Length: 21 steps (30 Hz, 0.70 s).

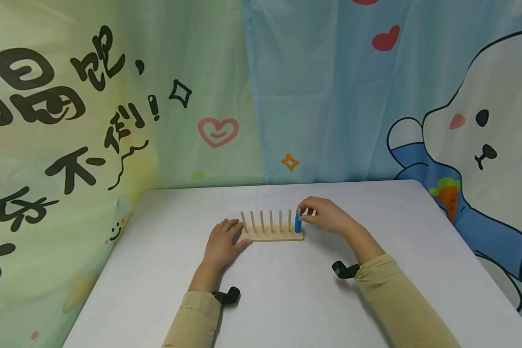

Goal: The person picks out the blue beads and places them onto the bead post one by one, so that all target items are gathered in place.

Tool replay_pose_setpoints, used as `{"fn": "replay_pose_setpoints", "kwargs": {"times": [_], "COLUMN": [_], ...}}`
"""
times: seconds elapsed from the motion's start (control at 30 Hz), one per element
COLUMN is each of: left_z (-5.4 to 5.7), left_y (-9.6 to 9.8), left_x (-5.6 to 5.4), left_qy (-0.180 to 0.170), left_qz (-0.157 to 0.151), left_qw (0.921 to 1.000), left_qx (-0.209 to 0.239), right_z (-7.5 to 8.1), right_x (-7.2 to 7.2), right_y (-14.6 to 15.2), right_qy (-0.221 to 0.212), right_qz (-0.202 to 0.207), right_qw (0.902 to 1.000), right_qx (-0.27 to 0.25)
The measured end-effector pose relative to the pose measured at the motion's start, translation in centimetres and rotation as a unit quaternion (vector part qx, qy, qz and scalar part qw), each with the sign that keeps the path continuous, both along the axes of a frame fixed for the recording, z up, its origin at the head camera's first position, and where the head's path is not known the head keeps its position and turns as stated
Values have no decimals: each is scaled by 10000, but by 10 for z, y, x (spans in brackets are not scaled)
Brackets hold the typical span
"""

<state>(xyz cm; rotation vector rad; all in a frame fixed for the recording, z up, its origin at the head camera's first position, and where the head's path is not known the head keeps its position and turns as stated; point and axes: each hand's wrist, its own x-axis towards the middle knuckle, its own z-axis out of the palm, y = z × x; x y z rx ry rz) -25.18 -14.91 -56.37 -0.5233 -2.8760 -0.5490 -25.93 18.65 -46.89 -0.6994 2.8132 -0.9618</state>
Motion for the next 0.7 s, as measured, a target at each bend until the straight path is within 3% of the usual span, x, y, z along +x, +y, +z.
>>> {"fn": "replay_pose_setpoints", "kwargs": {"times": [0.47, 0.6, 0.7], "left_z": [0, 7, 20], "left_y": [0, -4, -6], "left_x": [-1, 0, 3], "left_qy": [28, -338, -713], "left_qz": [-162, -162, -61], "left_qw": [9999, 9992, 9970], "left_qx": [-35, -117, -298], "right_z": [-7, -4, 0], "right_x": [14, 26, 36], "right_y": [7, 14, 19], "right_qy": [374, 721, 862], "right_qz": [-210, -582, -856], "right_qw": [9988, 9926, 9838], "right_qx": [226, 787, 1318]}}
